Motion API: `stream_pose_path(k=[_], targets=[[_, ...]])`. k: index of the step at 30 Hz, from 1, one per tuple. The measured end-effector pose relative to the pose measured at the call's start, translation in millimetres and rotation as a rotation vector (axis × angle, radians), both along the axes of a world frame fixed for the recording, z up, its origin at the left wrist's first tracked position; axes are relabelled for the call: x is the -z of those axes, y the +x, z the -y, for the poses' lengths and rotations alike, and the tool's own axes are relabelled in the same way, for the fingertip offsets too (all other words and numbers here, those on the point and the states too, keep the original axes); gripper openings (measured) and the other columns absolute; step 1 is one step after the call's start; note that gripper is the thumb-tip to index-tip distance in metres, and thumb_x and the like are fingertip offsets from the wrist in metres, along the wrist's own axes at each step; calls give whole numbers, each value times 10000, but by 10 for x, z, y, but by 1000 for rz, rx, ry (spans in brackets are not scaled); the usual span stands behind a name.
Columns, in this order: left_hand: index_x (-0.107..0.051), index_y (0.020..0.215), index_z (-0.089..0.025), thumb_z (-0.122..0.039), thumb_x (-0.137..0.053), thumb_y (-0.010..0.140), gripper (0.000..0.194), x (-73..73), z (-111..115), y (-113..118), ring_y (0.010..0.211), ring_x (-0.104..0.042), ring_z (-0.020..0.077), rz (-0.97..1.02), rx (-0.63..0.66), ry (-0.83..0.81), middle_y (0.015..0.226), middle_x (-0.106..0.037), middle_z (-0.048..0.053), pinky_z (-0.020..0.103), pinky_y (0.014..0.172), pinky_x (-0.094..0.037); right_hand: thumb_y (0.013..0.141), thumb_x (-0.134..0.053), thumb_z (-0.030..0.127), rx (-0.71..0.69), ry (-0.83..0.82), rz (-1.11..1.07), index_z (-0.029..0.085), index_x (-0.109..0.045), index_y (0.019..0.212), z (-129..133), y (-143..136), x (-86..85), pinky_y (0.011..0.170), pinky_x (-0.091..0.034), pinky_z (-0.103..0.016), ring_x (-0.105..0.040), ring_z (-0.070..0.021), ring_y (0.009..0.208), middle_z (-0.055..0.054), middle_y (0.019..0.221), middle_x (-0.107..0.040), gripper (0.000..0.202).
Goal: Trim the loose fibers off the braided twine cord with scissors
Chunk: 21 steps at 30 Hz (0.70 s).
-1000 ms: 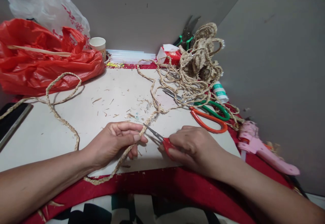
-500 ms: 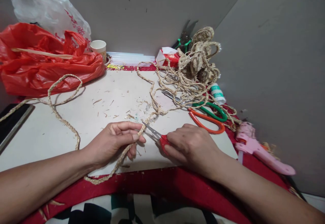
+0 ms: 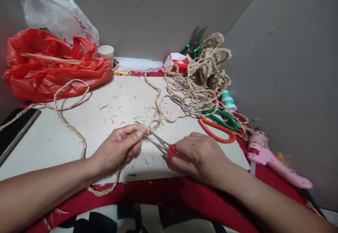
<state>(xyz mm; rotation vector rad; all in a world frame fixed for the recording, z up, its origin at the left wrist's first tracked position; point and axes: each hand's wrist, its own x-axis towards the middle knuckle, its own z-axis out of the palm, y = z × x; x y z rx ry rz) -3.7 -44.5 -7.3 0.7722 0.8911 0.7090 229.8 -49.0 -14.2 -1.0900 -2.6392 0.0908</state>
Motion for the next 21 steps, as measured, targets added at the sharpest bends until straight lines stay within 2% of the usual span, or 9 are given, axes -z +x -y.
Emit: stream_pose_path(k=[5, 13, 21], targets=[[-594, 936, -175, -376, -542, 886, 213, 40, -11, -1, 328, -231, 33, -60, 55, 26, 504, -560, -38, 178, 340, -142, 842, -521, 281, 42, 118, -5, 184, -518, 545, -11, 1, -8, 591, -288, -278, -437, -126, 488, 5, 497, -508, 313], [-627, 955, -151, -380, -542, 879, 255, 2, -17, 0, 310, -262, 41, -127, 87, 39, 469, -559, -34, 186, 336, -151, 804, -589, 378, 92, 210, 154, 182, -587, 599, -33, -2, -26, 647, -277, -317, -474, -171, 549, -32, 549, -562, 283], [-617, 1002, -135, -367, -542, 876, 274, 17, -5, 15, 310, -259, 40, -152, 101, 50, 473, -561, -28, 190, 337, -142, 818, -568, 353, 73, 224, 152, 184, -592, 595, -18, -20, 4, 657, -276, -330, -485, -174, 553, -33, 548, -565, 281]])
